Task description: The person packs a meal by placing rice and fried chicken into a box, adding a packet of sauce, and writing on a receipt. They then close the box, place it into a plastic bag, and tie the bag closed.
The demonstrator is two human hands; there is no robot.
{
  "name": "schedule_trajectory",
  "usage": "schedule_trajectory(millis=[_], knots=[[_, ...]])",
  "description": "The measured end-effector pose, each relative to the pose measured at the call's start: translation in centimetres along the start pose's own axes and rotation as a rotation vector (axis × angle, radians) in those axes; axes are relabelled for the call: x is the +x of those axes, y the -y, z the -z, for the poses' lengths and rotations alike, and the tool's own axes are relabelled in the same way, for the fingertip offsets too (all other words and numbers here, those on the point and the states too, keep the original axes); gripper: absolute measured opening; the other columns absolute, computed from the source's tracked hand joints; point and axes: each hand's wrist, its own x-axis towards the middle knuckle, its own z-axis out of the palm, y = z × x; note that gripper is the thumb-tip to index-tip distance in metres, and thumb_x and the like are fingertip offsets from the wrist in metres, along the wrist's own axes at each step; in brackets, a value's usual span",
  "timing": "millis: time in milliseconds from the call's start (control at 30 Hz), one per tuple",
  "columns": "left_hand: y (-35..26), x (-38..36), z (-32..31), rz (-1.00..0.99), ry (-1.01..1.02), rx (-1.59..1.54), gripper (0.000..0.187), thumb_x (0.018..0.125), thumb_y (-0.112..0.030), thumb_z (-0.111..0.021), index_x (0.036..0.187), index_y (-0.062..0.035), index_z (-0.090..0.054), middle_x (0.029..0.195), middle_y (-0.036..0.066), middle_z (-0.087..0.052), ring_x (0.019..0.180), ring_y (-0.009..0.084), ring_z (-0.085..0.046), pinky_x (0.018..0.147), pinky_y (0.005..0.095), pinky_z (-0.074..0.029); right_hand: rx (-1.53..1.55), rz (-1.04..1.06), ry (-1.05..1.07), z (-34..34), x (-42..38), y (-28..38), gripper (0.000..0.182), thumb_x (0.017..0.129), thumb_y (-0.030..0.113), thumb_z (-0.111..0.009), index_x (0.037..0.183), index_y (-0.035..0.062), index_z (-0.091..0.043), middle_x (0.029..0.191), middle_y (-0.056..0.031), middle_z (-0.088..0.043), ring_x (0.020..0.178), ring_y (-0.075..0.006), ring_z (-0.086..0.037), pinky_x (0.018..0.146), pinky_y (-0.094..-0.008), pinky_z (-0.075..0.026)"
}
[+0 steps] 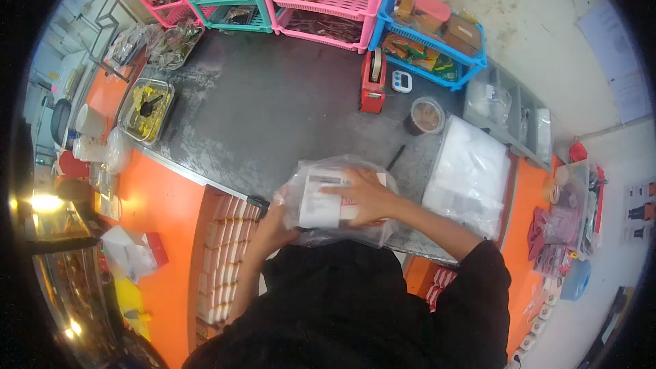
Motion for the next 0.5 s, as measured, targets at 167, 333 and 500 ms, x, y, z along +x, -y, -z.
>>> schedule_trajectory(millis=[167,333,500], knots=[[-3.2,0.6,0.7,0.038,0.039,-0.003,0.095,0.059,-0.01,-0.074,0.136,-0.0069,-0.019,0.14,0.019,-0.024,0.109,0.0431,-0.045,0.08,0.0438,-0.048,-0.143,-0.206,-0.172,-3.1,0.4,1.4,0.084,0.055,0.028,-0.075,0.13,0.0398,-0.039,0.131,-0.0231,-0.027,0.117,-0.0429,-0.032,0.095,-0.0579,-0.024],[-6.0,0.4,6.7,0.04,-0.045,0.058,0.098,0.06,-0.005,-0.071,0.139,-0.005,-0.014,0.136,0.022,-0.032,0.12,0.0385,-0.038,0.095,0.0399,-0.038,-0.175,-0.231,-0.088,-4.4,-0.2,0.5,0.097,0.055,0.021,-0.078,0.135,0.0418,-0.028,0.138,-0.0239,-0.019,0.126,-0.0453,-0.021,0.098,-0.0659,-0.017],[-7.4,0.1,5.9,0.086,0.119,0.372,0.084,0.059,-0.004,-0.072,0.134,-0.0136,-0.035,0.126,0.018,-0.043,0.115,0.0355,-0.044,0.092,0.0403,-0.04,-0.173,-0.179,-0.095,-2.6,-1.5,1.5,0.088,0.054,0.037,-0.078,0.132,0.0356,-0.036,0.142,-0.0211,-0.015,0.13,-0.0416,-0.017,0.095,-0.0665,-0.018]])
